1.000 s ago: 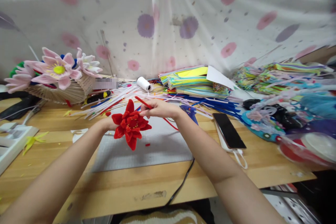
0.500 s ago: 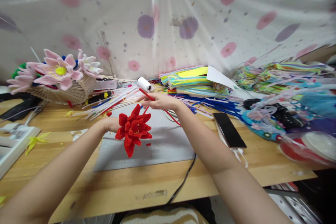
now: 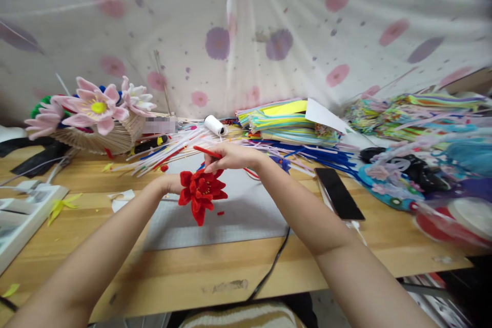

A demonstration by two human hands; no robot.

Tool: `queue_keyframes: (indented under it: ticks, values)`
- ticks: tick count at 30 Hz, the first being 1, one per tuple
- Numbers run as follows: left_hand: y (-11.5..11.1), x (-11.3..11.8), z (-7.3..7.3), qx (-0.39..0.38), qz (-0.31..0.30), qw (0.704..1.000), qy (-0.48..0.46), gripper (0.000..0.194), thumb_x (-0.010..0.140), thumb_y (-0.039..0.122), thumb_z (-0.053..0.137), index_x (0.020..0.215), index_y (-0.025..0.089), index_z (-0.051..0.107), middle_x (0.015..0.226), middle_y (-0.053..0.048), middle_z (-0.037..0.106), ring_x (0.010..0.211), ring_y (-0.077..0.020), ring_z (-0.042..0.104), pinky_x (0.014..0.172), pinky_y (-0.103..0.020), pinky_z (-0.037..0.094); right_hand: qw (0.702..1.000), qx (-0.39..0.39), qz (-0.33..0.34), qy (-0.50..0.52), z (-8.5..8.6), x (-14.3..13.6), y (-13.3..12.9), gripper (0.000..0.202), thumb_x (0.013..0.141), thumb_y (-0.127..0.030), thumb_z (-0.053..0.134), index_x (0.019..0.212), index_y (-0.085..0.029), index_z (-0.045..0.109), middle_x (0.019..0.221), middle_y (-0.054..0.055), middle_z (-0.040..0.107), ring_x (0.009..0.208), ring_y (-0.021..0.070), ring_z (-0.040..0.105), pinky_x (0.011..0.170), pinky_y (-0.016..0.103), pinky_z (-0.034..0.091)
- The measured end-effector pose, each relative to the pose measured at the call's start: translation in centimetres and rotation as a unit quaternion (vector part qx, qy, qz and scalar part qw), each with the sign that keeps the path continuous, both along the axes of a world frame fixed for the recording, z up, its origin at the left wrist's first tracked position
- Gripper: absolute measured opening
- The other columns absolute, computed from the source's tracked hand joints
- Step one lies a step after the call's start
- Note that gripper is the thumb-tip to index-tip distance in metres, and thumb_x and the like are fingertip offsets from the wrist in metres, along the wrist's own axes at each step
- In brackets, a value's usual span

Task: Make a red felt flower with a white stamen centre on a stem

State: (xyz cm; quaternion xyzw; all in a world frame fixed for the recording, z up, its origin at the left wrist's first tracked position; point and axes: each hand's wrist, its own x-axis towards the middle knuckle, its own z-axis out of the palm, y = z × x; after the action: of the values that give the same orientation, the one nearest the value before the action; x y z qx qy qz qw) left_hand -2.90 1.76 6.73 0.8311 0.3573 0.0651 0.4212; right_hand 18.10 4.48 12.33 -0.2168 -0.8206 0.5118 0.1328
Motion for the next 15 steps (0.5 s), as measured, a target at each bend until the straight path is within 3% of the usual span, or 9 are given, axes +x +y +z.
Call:
queue_keyframes:
  ticks: [3,6,10,15]
  values:
    - [-0.2,1.3,0.8,0.012,0.045,0.998,0.046,0.047,0.072,0.052,0.059,0.11,0.026,0.066,0.117,-0.007,0.067,0.113,-0.0285,0.058,0.096,-0.04,0.045,0.989,0.051,-0.135,0.036,-0.4,0.4,0.8,0.02,0.078,-0.031,0.062,0.088,-0.015,0.056,0.074,-0.002,0.056,0.068,0.0095,0.052,0.064,0.023,0.039]
    - [-0.7,2.6,1.3,0.103,0.197,0.958,0.179,0.037,0.079,0.046,0.051,0.102,0.022,0.068,0.105,-0.012,0.07,0.101,-0.0313,0.063,0.088,-0.044,0.048,0.961,0.088,-0.255,0.064,-0.8,0.6,0.2,0.031,0.079,-0.044,0.06,0.09,-0.016,0.054,0.072,-0.003,0.053,0.067,0.0097,0.048,0.062,0.023,0.036]
    - [-1.4,3.6,1.6,0.176,0.312,0.883,0.304,0.039,0.083,0.045,0.043,0.106,0.023,0.065,0.102,-0.014,0.07,0.097,-0.0336,0.065,0.079,-0.042,0.049,0.978,0.096,-0.185,-0.002,-1.6,0.2,-2.2,0.038,0.075,-0.052,0.061,0.069,-0.016,0.052,0.064,-0.003,0.052,0.061,0.0092,0.045,0.059,0.023,0.031]
    - [-1.8,3.7,1.3,0.215,0.37,0.85,0.308,0.038,0.084,0.04,0.041,0.108,0.021,0.063,0.102,-0.016,0.069,0.095,-0.0343,0.065,0.074,-0.04,0.049,0.963,0.112,-0.238,-0.052,-3.0,-0.1,-3.2,0.026,0.074,-0.035,0.067,0.065,-0.017,0.051,0.06,-0.004,0.052,0.057,0.0079,0.044,0.058,0.022,0.029]
